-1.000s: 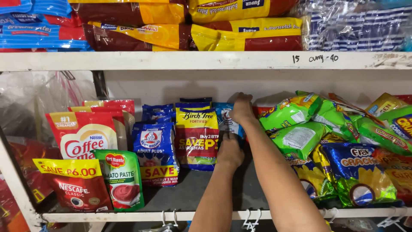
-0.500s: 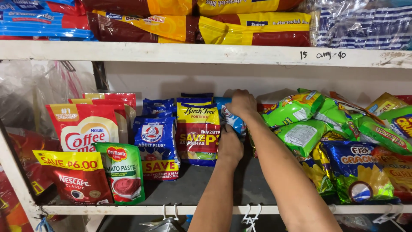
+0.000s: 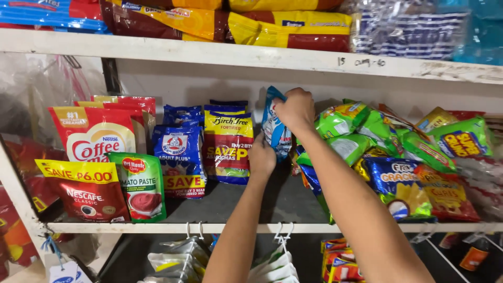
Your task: Stocking various grocery items on shelves and organizing them into a cardboard box.
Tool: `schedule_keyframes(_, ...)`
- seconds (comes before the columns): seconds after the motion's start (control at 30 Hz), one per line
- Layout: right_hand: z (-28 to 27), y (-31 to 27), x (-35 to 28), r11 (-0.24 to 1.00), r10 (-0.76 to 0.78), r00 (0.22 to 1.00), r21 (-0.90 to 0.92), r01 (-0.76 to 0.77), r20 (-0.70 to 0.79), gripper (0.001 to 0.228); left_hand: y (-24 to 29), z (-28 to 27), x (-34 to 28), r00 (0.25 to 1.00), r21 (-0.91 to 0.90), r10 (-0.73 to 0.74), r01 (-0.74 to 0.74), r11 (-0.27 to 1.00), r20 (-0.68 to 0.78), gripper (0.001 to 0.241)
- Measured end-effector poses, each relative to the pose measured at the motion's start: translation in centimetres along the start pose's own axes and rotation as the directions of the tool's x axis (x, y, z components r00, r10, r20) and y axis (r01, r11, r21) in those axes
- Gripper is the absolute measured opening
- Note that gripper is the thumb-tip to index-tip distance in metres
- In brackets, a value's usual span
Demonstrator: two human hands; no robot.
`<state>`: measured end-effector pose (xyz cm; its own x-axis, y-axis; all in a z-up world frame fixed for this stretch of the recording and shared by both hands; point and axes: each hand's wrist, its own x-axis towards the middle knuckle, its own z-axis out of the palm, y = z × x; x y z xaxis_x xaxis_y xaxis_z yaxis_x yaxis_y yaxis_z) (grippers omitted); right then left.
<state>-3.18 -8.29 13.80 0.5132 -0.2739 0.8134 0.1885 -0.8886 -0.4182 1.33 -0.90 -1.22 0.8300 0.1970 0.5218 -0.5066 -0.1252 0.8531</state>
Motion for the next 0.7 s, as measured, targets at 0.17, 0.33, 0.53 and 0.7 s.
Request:
schedule_keyframes(0.17,-5.7,-2.5,-3.2,1.0,-0.013,0.993,-0.015,0.015,0.12,0.028,2.4,-2.3,-1.9,0.999,-0.035,-0.035,0.036,0.999,0.026,0.053)
schedule_keyframes(0.33,-8.9,-4.0,-5.4,0.998,-0.06,0.982,0.014,0.058,0.177,0.029,4.0,-5.1,-2.8,0.995,-0.066,-0.07,0.075,0.995,0.071,0.065)
schedule_keyframes(0.53,-13.3,-5.6,-8.7,0.985,-0.171,0.967,0.069,0.161,0.187,0.031,4.9,-8.4,-4.2,0.973,-0.08,-0.117,0.135,0.988,0.201,0.084)
schedule_keyframes(0.7,-18.7,-6.7,-11.8,0.906,-0.102,0.929,0.42,-0.062,0.356,0.027,12.4,-15.7,-11.0,0.773,-0.427,-0.069,0.42,0.801,0.631,0.072)
